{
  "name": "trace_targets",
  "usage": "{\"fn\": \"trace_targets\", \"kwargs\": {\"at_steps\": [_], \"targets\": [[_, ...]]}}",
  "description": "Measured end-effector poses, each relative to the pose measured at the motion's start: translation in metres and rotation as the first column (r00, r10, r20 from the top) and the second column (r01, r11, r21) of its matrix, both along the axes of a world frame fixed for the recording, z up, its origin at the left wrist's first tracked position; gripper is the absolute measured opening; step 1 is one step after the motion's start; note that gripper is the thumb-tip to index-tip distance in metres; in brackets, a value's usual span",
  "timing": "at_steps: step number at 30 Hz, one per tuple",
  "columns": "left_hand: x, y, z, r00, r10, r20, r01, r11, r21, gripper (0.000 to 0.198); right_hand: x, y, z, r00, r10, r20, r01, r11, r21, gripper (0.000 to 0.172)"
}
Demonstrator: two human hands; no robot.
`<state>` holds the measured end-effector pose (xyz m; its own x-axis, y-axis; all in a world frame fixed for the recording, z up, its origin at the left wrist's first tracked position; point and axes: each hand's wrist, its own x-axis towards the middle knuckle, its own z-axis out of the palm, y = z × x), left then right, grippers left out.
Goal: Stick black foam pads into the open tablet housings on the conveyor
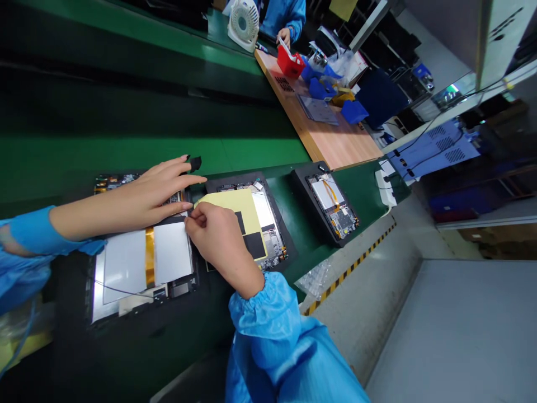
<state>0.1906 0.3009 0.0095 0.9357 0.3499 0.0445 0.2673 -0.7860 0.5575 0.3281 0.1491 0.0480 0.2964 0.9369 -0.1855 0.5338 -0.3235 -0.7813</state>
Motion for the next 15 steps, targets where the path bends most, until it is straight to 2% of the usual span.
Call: {"fn": "trace_targets", "kwargs": {"at_steps": [3, 7, 12, 15], "targets": [[0.001, 0.001, 0.003, 1.0, 0.015, -0.025, -0.016, 0.999, -0.037, 0.078, 0.0, 0.002, 0.003, 0.998, 0.019, 0.056, -0.019, 1.0, 0.001, 0.023], [0.0, -0.001, 0.004, 1.0, 0.021, -0.012, -0.021, 0.998, -0.053, 0.074, 0.0, 0.005, 0.001, 0.991, 0.011, 0.134, -0.01, 1.0, -0.009, 0.023], [-0.005, -0.01, 0.006, 0.993, -0.032, 0.116, 0.026, 0.998, 0.051, 0.06, 0.001, 0.009, -0.002, 0.984, 0.032, 0.173, -0.034, 0.999, 0.008, 0.022], [-0.009, -0.012, 0.006, 0.985, -0.081, 0.15, 0.067, 0.993, 0.098, 0.062, 0.002, 0.011, -0.002, 0.984, 0.04, 0.171, -0.037, 0.999, -0.02, 0.019]]}}
